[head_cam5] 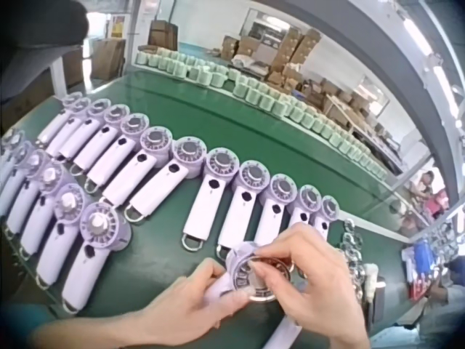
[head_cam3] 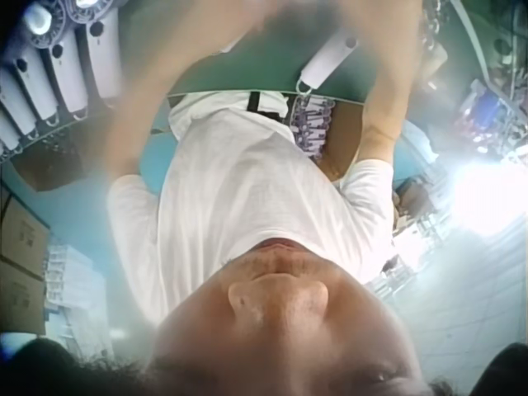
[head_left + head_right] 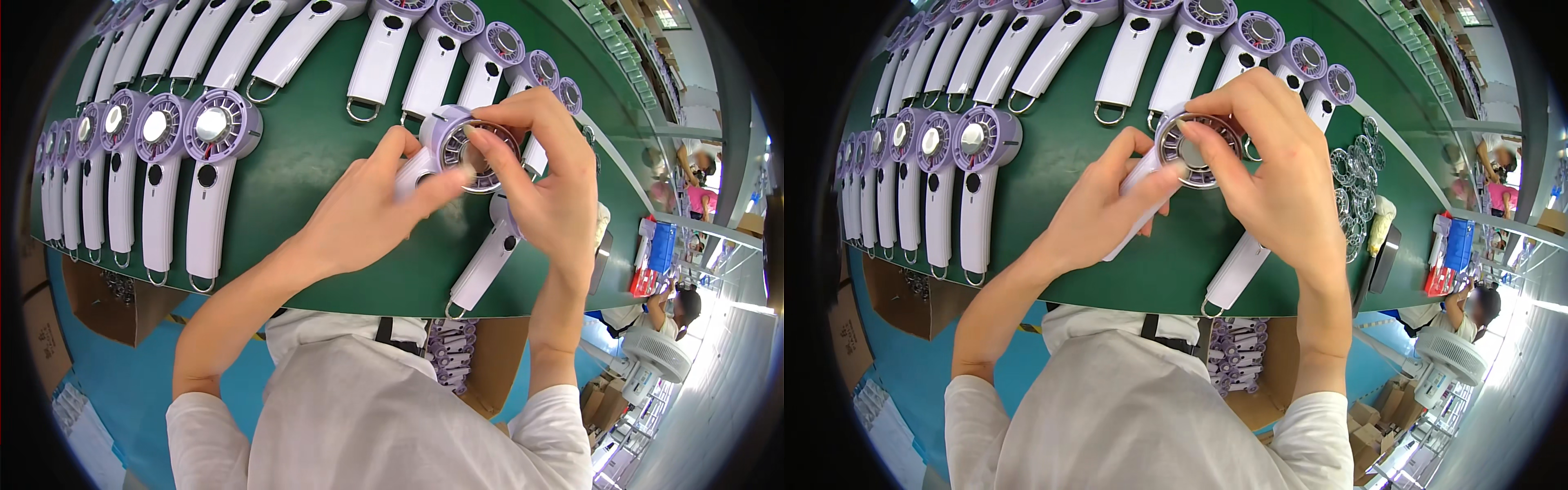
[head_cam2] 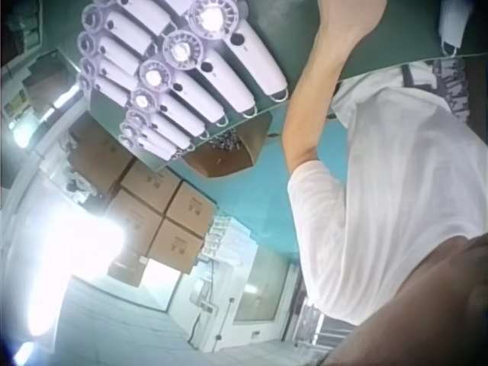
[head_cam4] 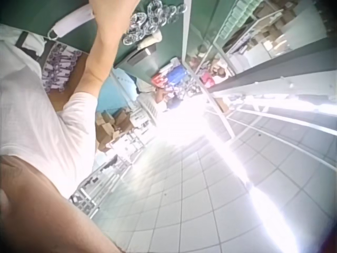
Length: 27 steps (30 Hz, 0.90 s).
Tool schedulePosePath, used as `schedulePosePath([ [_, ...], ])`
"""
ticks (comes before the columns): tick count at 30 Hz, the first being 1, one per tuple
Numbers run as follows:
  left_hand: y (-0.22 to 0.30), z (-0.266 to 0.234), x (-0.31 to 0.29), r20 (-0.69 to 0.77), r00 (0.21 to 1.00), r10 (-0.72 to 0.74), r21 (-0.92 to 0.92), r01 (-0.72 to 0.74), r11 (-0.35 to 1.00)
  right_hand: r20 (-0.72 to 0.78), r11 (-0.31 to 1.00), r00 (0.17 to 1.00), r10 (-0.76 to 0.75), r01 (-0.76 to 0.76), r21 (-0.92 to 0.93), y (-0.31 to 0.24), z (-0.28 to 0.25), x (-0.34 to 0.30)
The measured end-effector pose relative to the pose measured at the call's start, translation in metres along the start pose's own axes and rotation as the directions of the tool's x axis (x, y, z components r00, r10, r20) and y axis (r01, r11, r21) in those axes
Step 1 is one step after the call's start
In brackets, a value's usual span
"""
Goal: Assemble handheld fans by installing the front grill components on an assembly line.
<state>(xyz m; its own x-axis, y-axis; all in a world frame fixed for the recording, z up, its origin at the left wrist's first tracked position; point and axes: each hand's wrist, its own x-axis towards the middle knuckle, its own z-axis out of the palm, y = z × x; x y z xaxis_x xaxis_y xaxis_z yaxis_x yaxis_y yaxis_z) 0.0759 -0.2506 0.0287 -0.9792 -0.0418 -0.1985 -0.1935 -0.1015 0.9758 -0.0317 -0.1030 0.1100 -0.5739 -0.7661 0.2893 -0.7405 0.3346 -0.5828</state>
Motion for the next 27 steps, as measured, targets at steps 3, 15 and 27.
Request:
schedulePosePath([
  [3,0.000,-0.004,-0.001,0.012,0.998,0.065,-0.025,-0.065,0.998,-0.064,0.974,0.989,-0.135,0.120,-0.192,0.003,0.003,0.000],
  [15,0.003,-0.003,-0.004,0.057,0.989,0.135,0.103,-0.140,0.985,0.283,0.827,0.906,0.315,-0.408,0.386,0.015,-0.007,-0.033],
  [27,-0.011,0.029,-0.024,-0.025,0.980,-0.198,-0.075,0.196,0.978,-0.375,0.931,0.856,0.357,-0.290,0.224,0.074,-0.045,-0.082],
])
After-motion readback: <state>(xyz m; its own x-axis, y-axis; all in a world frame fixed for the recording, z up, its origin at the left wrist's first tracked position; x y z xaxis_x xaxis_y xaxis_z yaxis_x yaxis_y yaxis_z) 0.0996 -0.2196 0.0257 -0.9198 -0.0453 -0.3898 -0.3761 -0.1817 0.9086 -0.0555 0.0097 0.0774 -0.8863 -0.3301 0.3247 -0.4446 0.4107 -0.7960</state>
